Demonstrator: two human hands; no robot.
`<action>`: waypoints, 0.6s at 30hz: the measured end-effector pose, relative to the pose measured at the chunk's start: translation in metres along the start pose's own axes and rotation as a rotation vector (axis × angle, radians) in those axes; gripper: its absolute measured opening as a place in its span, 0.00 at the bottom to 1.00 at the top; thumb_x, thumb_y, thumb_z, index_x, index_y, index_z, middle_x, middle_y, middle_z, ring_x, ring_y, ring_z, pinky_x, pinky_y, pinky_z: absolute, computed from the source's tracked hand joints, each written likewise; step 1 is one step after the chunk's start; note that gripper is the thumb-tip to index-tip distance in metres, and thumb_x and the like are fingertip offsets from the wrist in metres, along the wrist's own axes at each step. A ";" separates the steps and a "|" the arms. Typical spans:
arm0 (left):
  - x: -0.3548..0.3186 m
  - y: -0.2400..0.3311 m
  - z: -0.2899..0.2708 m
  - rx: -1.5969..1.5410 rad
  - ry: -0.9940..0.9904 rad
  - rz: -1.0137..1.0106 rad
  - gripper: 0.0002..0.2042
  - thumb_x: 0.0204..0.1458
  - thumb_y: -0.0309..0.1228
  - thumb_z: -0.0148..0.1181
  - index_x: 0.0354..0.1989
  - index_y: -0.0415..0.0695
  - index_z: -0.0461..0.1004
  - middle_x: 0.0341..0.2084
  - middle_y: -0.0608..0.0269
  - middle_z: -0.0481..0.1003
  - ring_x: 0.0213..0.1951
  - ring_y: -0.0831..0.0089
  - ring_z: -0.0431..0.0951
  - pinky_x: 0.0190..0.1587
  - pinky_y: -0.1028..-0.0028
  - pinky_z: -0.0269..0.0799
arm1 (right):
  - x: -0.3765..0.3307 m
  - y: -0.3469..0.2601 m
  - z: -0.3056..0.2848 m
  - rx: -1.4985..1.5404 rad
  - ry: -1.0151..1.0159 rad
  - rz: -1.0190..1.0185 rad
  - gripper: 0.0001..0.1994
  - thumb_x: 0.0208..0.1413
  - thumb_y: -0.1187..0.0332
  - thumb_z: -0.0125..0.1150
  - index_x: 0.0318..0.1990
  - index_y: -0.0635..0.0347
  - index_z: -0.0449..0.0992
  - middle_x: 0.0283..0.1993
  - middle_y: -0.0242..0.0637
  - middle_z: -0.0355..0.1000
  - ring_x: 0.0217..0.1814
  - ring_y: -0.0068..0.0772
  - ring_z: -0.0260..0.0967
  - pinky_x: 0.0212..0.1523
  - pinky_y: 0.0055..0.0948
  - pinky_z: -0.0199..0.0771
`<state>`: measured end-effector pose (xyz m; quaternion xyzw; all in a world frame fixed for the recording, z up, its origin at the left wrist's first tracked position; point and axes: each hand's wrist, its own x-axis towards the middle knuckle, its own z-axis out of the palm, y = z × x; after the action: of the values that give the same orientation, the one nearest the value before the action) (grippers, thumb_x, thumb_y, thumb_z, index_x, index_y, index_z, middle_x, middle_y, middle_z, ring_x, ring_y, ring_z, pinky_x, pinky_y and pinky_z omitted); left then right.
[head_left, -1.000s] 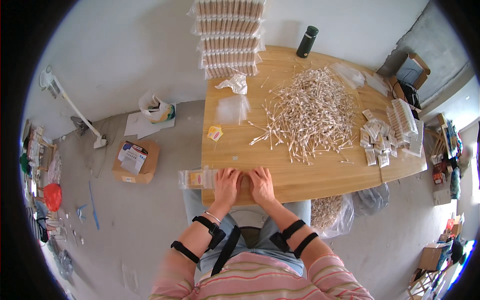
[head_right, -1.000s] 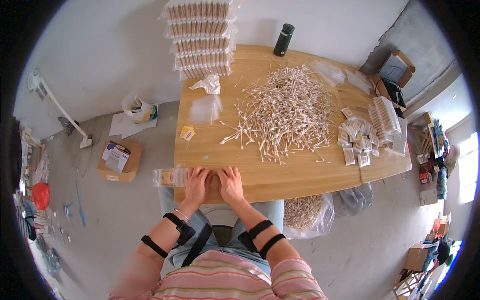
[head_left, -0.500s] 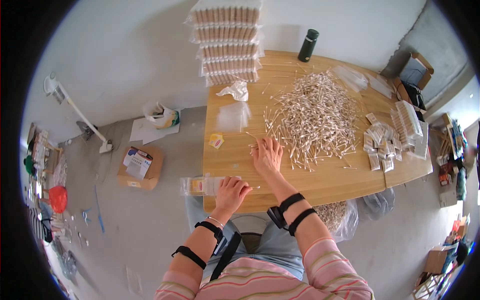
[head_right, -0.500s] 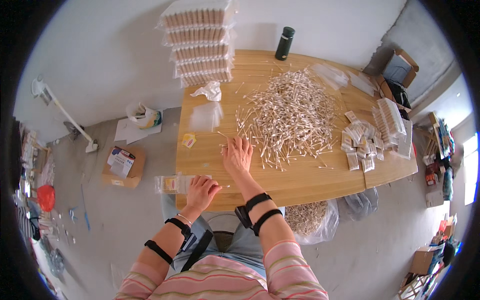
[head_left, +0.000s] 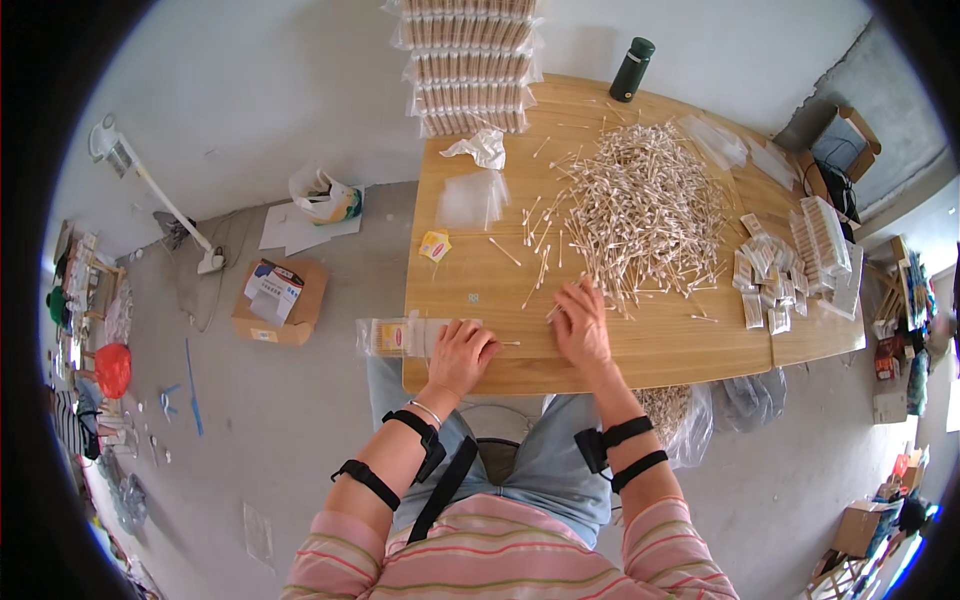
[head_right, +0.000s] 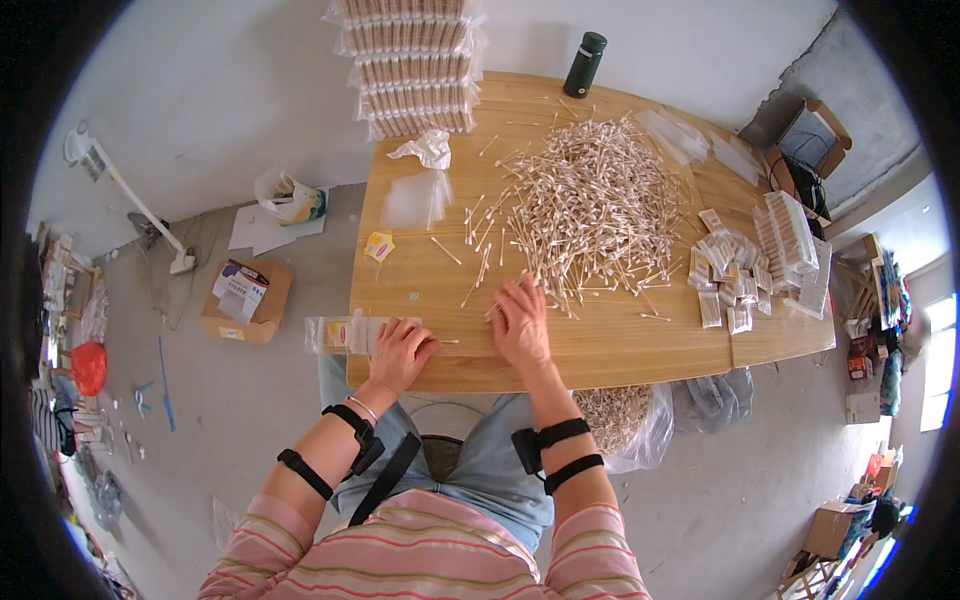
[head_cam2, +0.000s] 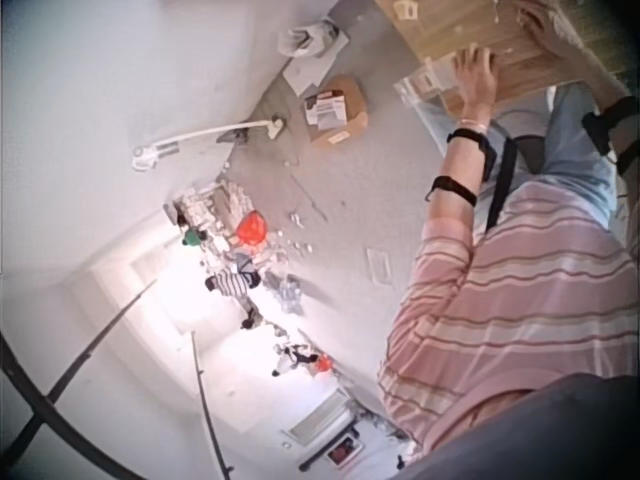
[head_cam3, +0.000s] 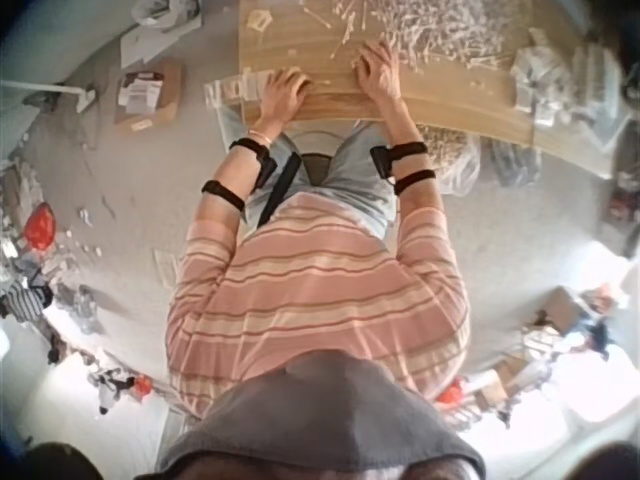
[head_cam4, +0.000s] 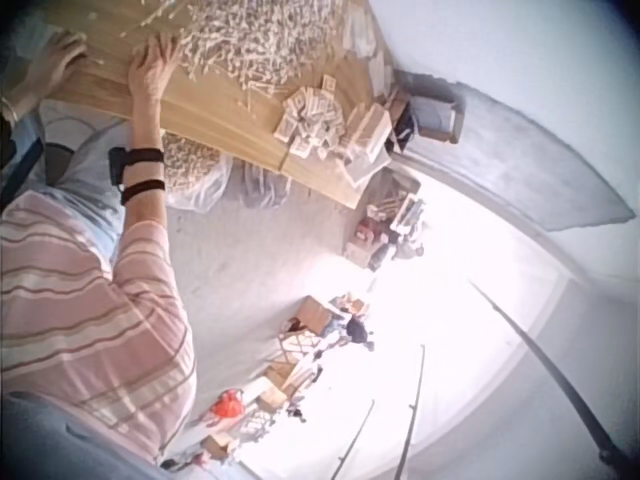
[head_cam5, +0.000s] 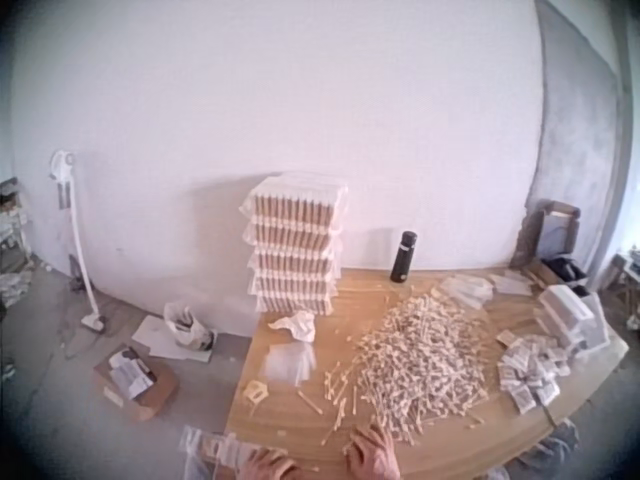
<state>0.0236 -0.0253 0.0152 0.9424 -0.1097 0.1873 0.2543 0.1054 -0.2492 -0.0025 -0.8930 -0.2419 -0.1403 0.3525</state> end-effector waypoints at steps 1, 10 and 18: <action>0.002 0.001 0.000 -0.006 0.007 0.003 0.08 0.44 0.37 0.67 0.27 0.50 0.74 0.28 0.69 0.71 0.36 0.64 0.70 0.40 0.65 0.65 | 0.004 0.011 -0.003 -0.111 0.030 0.026 0.14 0.49 0.71 0.60 0.45 0.62 0.76 0.54 0.45 0.69 0.68 0.58 0.52 0.67 0.53 0.50; 0.002 0.001 0.001 0.052 0.022 0.012 0.08 0.44 0.39 0.66 0.25 0.53 0.73 0.26 0.71 0.70 0.35 0.67 0.71 0.39 0.66 0.64 | 0.094 -0.032 0.030 -0.270 -0.001 0.270 0.21 0.49 0.57 0.62 0.49 0.56 0.75 0.58 0.40 0.66 0.63 0.49 0.55 0.63 0.47 0.53; 0.000 -0.004 0.006 0.022 0.030 0.011 0.10 0.44 0.39 0.67 0.26 0.52 0.71 0.28 0.70 0.71 0.34 0.66 0.71 0.38 0.66 0.65 | 0.107 -0.006 0.070 -0.266 0.054 0.174 0.13 0.51 0.63 0.60 0.44 0.55 0.77 0.50 0.33 0.70 0.56 0.42 0.62 0.57 0.42 0.61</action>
<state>0.0268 -0.0248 0.0090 0.9416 -0.1089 0.2040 0.2447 0.1982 -0.1610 -0.0035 -0.9454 -0.1332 -0.1641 0.2483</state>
